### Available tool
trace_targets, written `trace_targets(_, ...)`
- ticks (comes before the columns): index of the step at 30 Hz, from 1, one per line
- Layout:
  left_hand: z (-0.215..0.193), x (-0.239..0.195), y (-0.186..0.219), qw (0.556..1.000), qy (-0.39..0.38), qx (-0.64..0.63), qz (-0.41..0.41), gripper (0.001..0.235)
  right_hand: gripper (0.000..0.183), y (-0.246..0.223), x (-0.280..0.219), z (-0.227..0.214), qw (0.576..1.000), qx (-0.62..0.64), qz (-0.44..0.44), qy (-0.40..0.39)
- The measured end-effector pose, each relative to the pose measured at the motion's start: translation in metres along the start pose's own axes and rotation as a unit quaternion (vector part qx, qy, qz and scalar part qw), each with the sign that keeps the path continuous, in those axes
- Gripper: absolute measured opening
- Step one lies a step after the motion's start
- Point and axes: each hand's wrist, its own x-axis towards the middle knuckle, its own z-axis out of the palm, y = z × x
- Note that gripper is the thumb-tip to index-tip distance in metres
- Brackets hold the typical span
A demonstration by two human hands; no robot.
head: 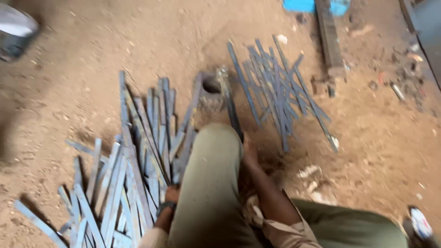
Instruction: The person sits on the ground and repeatedly strikes metal rods with a hammer. They pick up rods from a pile, place them on a gear-like object, and hit them before moving them to another pile.
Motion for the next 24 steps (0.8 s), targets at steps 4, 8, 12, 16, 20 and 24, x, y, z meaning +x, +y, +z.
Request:
trace_targets(4, 0.001, 0.005, 0.012, 0.998, -0.023, -0.029, -0.047, 0.081, 0.055, 0.039, -0.031, -0.028, 0.993, -0.042, 0.077, -0.076)
trace_targets(8, -0.012, 0.002, 0.031, 0.996, 0.016, -0.054, -0.072, 0.078, 0.059, 0.077, -0.023, -0.027, 0.982, -0.098, 0.139, -0.081)
trace_targets(12, -0.019, 0.013, 0.038, 0.991, 0.02, 0.001, -0.133, 0.072, 0.055, 0.099, -0.019, -0.022, 0.965, 0.029, 0.243, -0.09)
trace_targets(16, -0.021, 0.013, 0.033, 0.993, 0.02, -0.01, -0.116, 0.069, 0.046, 0.11, -0.032, -0.022, 0.895, 0.23, 0.358, -0.133)
trace_targets(20, -0.023, 0.001, 0.028, 0.996, 0.064, -0.013, -0.064, 0.063, 0.038, 0.105, -0.024, -0.013, 0.898, 0.221, 0.365, -0.104)
trace_targets(24, -0.024, -0.016, 0.023, 0.996, 0.044, -0.027, -0.072, 0.061, 0.039, 0.077, -0.014, 0.011, 0.932, 0.206, 0.297, -0.005)
